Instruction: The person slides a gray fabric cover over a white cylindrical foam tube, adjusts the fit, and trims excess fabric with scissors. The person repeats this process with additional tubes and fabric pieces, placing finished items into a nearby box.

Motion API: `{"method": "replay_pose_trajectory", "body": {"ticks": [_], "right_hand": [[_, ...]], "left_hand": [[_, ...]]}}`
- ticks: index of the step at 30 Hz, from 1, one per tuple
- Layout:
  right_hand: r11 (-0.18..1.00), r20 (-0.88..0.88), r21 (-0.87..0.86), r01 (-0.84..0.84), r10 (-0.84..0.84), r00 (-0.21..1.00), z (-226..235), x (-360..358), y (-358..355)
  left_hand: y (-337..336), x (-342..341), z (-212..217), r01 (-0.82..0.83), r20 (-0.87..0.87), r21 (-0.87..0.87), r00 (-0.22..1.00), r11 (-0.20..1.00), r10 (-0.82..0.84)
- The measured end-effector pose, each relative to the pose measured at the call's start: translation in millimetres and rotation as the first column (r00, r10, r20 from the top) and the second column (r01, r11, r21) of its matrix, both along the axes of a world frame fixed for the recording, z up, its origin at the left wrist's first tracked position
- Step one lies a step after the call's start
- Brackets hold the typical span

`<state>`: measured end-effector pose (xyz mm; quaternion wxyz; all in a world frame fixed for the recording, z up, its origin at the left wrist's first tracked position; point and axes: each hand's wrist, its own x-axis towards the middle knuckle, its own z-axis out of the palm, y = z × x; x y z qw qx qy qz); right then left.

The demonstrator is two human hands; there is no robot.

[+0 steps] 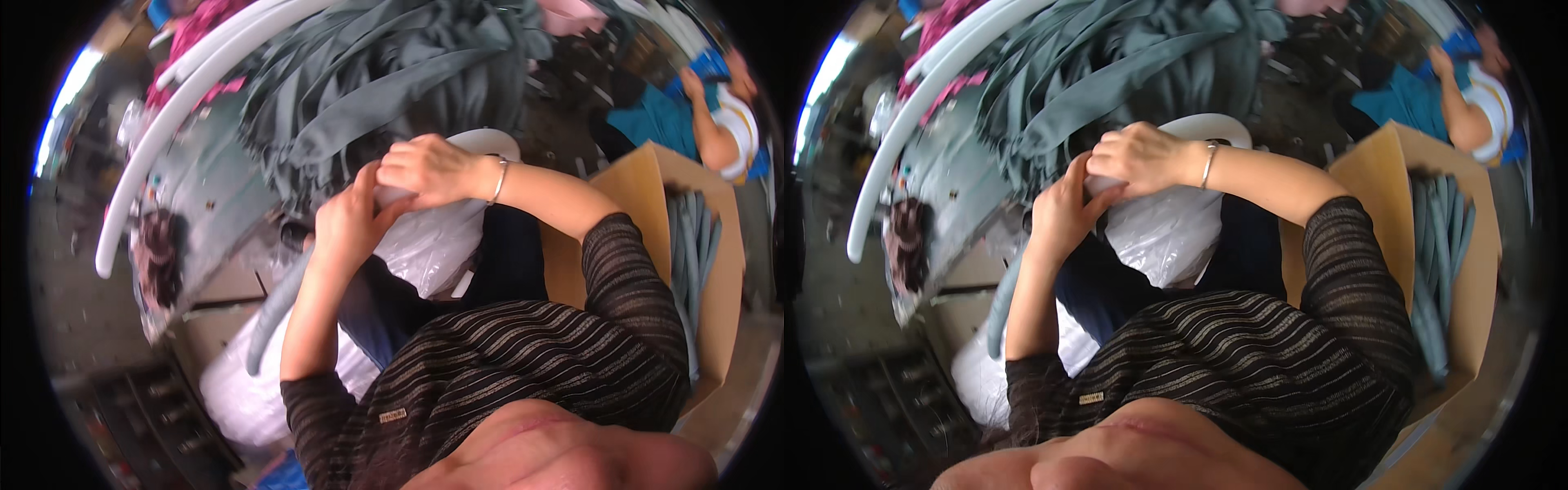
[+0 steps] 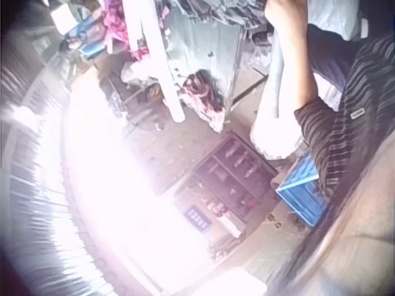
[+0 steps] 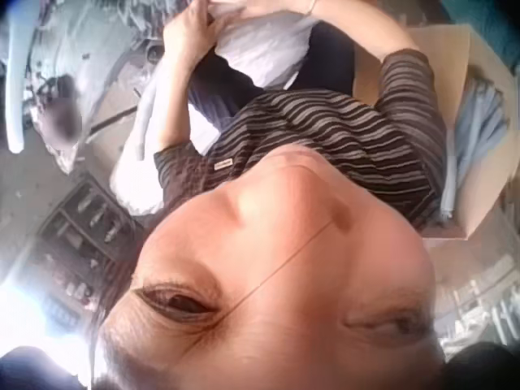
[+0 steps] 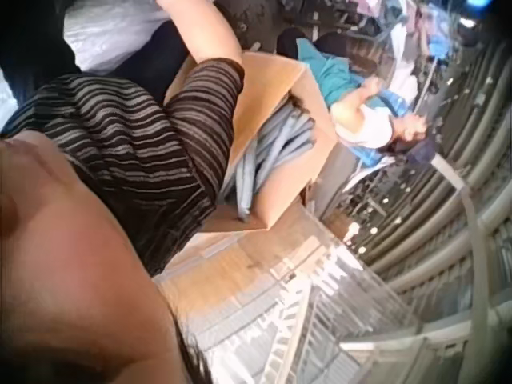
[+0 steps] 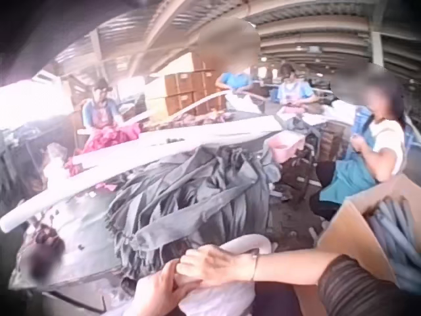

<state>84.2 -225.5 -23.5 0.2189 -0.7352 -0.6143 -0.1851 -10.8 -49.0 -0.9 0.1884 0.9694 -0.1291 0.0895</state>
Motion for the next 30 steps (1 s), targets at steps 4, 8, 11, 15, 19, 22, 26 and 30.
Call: {"method": "replay_pose_trajectory", "body": {"ticks": [4,8,11,15,19,22,26,30], "right_hand": [[0.981,-0.169,-0.095,0.171,-0.185,0.968,0,21,-58],[0.809,-0.258,0.331,0.486,-0.418,0.871,-24,115,-171],[0.319,-0.883,0.124,0.939,-0.396,0.251,-19,165,-304],[0.115,-0.914,0.113,0.987,-0.378,0.149,-29,188,-371],[-0.014,-0.934,0.104,0.994,-0.344,0.093,-8,183,-350],[-0.056,-0.940,0.066,0.996,-0.337,0.043,-5,195,-369],[-0.084,-0.929,0.014,0.996,-0.369,-0.018,11,199,-379],[-0.065,-0.910,0.046,0.997,-0.415,0.015,28,198,-353]], "left_hand": [[12,0,-2,0.084,-0.178,-0.010,0.980,0.996,-0.085],[16,13,-14,0.082,-0.291,0.075,0.955,0.994,-0.057],[7,17,-7,0.111,-0.406,0.022,0.909,0.994,-0.093],[21,23,-2,0.224,-0.446,-0.328,0.820,0.918,-0.360],[44,29,-7,-0.076,-0.573,-0.704,0.648,0.706,-0.501],[45,33,-11,-0.165,-0.602,-0.703,0.655,0.691,-0.457],[48,47,-34,-0.041,-0.617,-0.441,0.739,0.897,-0.270],[55,36,-21,-0.035,-0.603,-0.166,0.794,0.985,-0.074]]}}
